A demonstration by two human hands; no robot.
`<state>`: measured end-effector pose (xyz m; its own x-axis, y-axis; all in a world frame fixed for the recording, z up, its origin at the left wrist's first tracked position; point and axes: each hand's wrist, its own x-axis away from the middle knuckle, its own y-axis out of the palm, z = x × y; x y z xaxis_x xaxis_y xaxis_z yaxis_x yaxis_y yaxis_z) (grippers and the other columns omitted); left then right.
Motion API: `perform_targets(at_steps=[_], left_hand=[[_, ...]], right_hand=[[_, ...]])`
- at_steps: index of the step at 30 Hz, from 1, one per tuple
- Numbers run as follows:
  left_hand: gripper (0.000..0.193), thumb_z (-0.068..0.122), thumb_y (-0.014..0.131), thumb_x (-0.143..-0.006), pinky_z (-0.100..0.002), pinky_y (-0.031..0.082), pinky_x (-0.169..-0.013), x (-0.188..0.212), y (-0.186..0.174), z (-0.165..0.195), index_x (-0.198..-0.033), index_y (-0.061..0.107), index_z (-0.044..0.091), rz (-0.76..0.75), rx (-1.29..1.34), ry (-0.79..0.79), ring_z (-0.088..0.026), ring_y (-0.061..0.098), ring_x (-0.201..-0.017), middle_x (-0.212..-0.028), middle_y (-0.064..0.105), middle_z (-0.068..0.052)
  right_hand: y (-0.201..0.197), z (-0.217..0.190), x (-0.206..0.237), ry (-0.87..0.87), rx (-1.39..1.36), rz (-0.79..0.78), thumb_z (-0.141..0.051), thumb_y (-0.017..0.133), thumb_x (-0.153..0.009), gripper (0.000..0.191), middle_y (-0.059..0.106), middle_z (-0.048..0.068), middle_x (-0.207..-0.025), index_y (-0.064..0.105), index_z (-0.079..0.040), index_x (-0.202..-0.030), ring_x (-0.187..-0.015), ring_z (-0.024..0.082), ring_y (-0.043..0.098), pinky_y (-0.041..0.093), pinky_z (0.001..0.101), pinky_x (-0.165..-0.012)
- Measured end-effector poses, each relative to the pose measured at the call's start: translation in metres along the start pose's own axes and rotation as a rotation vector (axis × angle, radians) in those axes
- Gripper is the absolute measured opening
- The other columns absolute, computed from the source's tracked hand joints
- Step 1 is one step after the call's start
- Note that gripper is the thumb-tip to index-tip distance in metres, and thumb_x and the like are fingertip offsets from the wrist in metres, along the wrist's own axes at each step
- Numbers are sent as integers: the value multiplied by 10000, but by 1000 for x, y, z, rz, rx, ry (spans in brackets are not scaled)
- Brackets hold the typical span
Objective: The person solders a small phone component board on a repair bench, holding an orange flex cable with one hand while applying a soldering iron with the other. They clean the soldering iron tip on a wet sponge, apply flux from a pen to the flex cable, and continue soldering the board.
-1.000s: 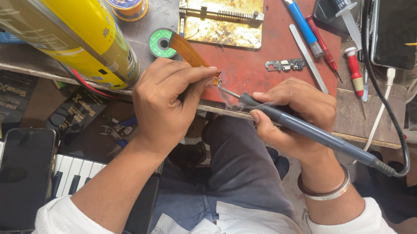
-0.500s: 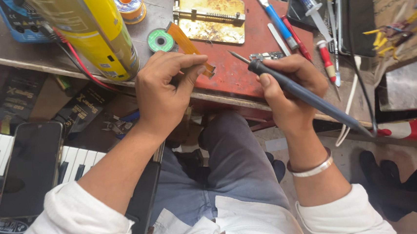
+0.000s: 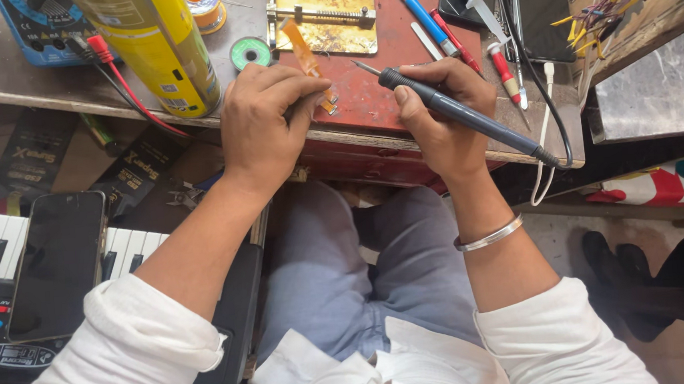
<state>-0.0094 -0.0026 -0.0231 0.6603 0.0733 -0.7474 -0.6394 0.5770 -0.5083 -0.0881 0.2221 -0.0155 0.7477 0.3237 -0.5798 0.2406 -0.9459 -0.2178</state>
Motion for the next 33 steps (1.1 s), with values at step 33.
perform_targets(at_steps=[33], left_hand=[[167, 102, 799, -975, -333, 482, -766, 0, 4, -6, -1121, 725, 136, -53, 64, -114, -190, 668, -884, -963, 721, 32]], right_hand=[[-17, 33, 22, 7, -144, -93, -15, 804, -996, 215, 689, 198, -912, 639, 70, -1104, -708, 209, 641, 498, 231, -664]])
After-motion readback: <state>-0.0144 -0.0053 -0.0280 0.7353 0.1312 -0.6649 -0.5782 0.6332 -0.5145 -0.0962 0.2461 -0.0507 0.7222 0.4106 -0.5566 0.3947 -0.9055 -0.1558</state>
